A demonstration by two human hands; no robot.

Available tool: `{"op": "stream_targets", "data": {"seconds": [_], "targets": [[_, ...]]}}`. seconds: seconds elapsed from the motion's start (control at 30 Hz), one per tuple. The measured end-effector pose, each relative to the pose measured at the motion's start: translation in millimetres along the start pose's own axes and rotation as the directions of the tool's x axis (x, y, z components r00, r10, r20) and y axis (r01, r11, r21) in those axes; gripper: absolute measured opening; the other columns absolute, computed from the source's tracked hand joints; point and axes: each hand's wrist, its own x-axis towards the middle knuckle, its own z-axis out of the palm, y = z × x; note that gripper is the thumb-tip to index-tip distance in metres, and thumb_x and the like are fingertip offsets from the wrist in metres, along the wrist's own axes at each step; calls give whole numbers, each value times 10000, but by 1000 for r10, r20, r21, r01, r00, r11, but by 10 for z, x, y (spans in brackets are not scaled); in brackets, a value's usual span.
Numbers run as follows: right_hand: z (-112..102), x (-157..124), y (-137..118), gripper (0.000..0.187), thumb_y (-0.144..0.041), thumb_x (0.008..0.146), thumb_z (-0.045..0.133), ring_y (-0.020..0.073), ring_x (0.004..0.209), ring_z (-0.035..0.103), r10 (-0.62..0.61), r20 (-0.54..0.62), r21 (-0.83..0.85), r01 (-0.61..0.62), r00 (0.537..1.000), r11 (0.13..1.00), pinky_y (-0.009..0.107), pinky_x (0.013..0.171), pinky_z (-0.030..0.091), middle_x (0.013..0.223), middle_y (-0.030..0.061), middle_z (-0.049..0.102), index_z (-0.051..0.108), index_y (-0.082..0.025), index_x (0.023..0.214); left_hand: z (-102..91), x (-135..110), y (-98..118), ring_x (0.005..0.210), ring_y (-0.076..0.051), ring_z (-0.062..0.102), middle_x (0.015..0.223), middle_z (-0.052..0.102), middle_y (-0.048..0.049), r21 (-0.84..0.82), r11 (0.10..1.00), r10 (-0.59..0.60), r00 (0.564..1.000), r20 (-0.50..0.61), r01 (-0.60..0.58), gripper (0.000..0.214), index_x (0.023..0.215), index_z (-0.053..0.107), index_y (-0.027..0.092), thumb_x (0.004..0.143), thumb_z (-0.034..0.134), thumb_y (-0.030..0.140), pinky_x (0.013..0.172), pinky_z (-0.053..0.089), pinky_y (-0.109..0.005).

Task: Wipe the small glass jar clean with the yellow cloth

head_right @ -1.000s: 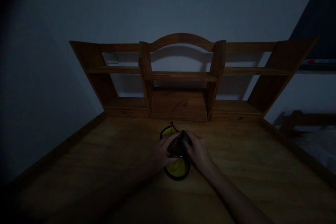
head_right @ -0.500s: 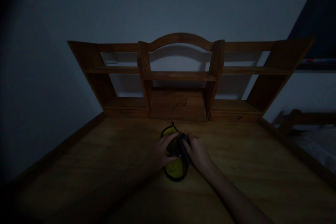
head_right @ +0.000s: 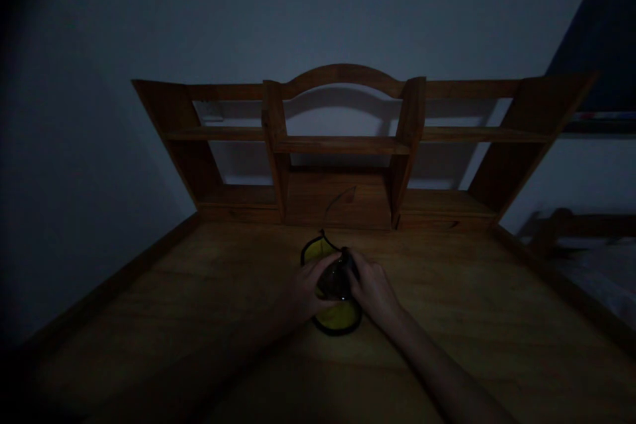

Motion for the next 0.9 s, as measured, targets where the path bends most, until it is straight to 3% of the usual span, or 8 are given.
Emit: {"op": "stream_targets", "data": {"seconds": [0.1,0.23,0.4,0.57,0.67,0.77,0.9], "targets": [[11,-13,6,491,-102,856,426,181,1122,552,-63,22,51,62,998,997,309,956,430,1267,58,553,414,-221,1332,15,-4,-19,1172,-246,501,1308,507,-43,24,1000,-6,1000,3,6,864,1409,290,305,685,761,326,1005,422,-401],[11,-20,-1,488,-101,847,442,174,1125,549,-86,-12,72,86,996,994,306,965,427,1258,43,557,438,-235,1317,4,-1,-9,1175,-244,502,1296,516,-45,19,1000,-2,1000,-2,2,846,1402,297,301,691,756,322,1003,423,-399],[-2,-10,-9,342,-177,869,476,191,889,638,3,-47,36,-1,999,999,277,780,484,1023,54,658,521,-200,1207,-4,-1,5,1194,-239,489,1313,508,-43,-7,1000,-13,1000,-19,13,853,1397,305,307,680,767,321,1011,417,-393],[-35,-1,-3,168,-283,885,501,205,696,648,123,-11,-105,-123,992,987,256,587,432,801,54,676,600,-174,967,-46,-4,47,1189,-224,489,1320,504,-34,-19,999,-26,999,-32,26,835,1388,319,306,684,768,311,1008,419,-378],[-54,-1,-20,219,-350,906,476,206,651,646,165,10,-166,-161,986,973,254,548,404,736,55,671,608,-179,872,-66,-3,65,1199,-211,481,1323,500,-31,-29,999,-23,999,-38,22,840,1386,322,304,679,775,276,1016,410,-363],[-53,-2,-52,204,-313,915,453,205,705,658,140,24,-98,-137,990,986,262,602,443,795,48,682,601,-188,979,-51,0,45,1192,-201,486,1322,502,-18,-23,1000,-22,998,-52,21,860,1387,314,316,668,781,245,1012,413,-350],[-25,0,-70,389,-172,891,429,197,1023,610,-14,8,57,14,1000,998,306,870,465,1151,66,624,472,-204,1276,-1,3,-4,1181,-226,497,1306,512,-33,13,1000,-16,999,-31,16,860,1394,313,304,668,773,279,1008,419,-376]]}}
